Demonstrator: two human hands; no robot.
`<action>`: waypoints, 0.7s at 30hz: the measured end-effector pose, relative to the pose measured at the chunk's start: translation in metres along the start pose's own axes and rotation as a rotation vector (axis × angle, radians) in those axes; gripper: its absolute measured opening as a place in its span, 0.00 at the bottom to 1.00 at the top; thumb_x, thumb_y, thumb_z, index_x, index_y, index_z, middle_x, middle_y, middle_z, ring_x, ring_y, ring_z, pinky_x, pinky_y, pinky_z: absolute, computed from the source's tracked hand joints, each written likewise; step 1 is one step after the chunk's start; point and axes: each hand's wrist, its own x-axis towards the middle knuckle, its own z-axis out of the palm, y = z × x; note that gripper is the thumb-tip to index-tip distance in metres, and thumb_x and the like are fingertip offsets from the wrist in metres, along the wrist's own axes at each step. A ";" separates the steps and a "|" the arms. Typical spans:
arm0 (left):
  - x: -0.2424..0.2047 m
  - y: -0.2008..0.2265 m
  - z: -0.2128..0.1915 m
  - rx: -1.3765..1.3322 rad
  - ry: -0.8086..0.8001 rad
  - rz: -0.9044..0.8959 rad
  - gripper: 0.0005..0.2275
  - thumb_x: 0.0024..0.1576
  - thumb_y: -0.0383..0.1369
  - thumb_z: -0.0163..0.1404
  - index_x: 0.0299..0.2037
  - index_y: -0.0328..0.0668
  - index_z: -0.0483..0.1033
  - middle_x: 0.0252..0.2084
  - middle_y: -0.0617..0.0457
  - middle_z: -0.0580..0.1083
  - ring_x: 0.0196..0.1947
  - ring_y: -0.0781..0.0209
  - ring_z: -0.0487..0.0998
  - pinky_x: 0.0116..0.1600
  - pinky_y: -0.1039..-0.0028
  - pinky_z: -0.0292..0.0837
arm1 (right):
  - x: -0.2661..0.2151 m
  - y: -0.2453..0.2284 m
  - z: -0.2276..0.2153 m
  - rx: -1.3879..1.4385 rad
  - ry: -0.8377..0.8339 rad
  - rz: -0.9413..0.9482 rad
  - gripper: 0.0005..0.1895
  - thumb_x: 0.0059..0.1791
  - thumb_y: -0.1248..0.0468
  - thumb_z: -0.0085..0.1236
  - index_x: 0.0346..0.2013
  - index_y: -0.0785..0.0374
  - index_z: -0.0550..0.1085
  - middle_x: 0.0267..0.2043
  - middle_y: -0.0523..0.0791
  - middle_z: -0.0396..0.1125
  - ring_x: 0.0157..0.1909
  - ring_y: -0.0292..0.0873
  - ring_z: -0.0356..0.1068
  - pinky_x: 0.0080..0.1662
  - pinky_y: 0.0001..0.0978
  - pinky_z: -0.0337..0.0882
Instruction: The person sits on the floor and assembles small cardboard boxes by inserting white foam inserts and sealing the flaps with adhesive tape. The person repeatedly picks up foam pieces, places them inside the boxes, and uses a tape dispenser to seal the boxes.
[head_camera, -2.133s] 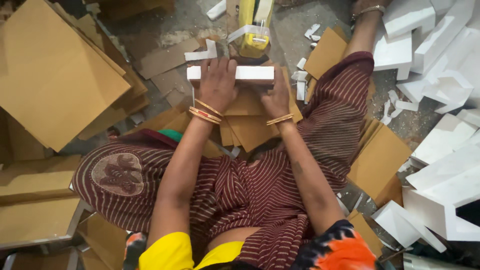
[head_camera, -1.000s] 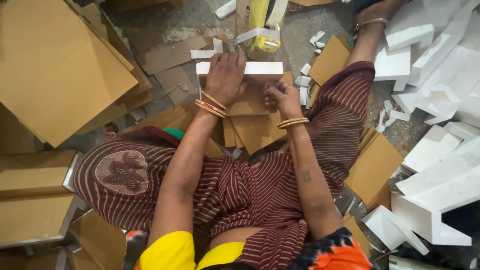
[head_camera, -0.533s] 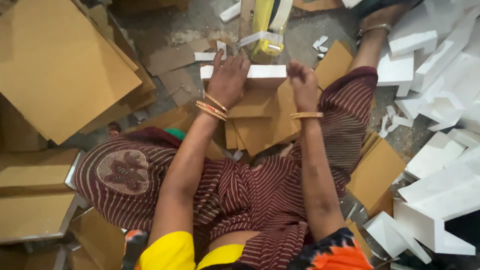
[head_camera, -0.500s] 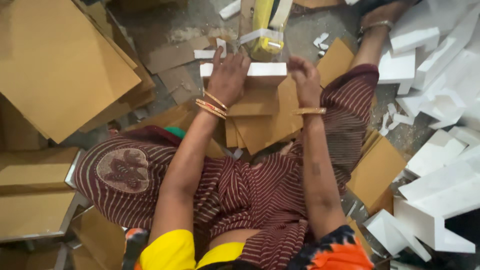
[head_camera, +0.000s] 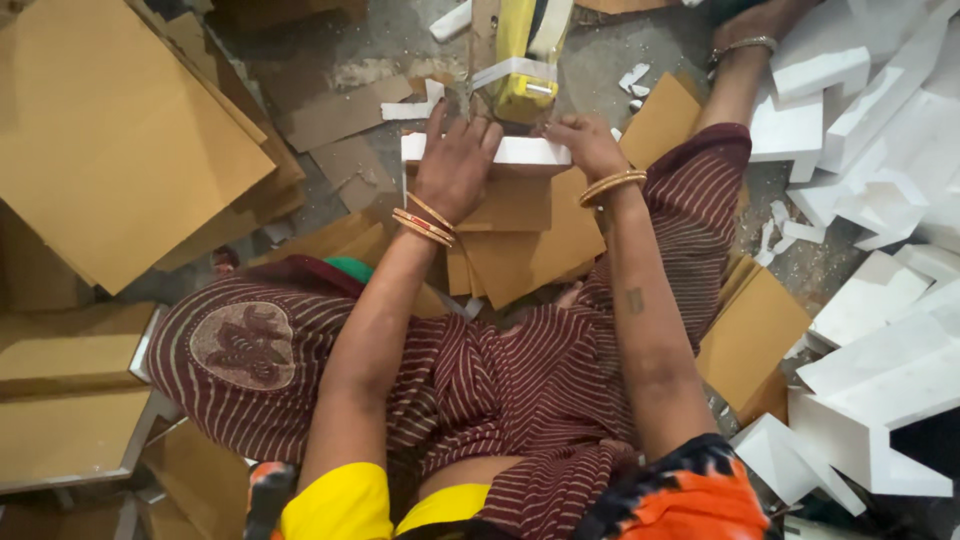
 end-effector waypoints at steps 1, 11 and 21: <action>-0.002 0.002 -0.002 0.012 0.000 0.016 0.15 0.51 0.26 0.52 0.50 0.43 0.71 0.48 0.50 0.72 0.53 0.52 0.72 0.73 0.50 0.51 | -0.006 0.001 -0.001 0.078 -0.036 -0.004 0.16 0.51 0.67 0.56 0.50 0.74 0.77 0.41 0.46 0.75 0.40 0.38 0.73 0.44 0.28 0.72; -0.004 0.023 -0.015 0.014 -0.020 0.214 0.19 0.48 0.30 0.52 0.52 0.44 0.72 0.43 0.52 0.71 0.48 0.55 0.72 0.60 0.60 0.61 | -0.038 0.014 -0.027 -0.065 -0.095 0.145 0.28 0.49 0.68 0.56 0.65 0.63 0.67 0.57 0.46 0.70 0.57 0.41 0.71 0.54 0.33 0.74; 0.000 0.019 -0.017 -0.094 -0.041 0.117 0.17 0.49 0.31 0.55 0.49 0.44 0.72 0.44 0.50 0.72 0.50 0.49 0.73 0.61 0.56 0.61 | -0.121 -0.004 -0.004 -0.816 0.085 -0.406 0.28 0.45 0.61 0.67 0.59 0.63 0.74 0.55 0.51 0.71 0.60 0.52 0.68 0.61 0.44 0.68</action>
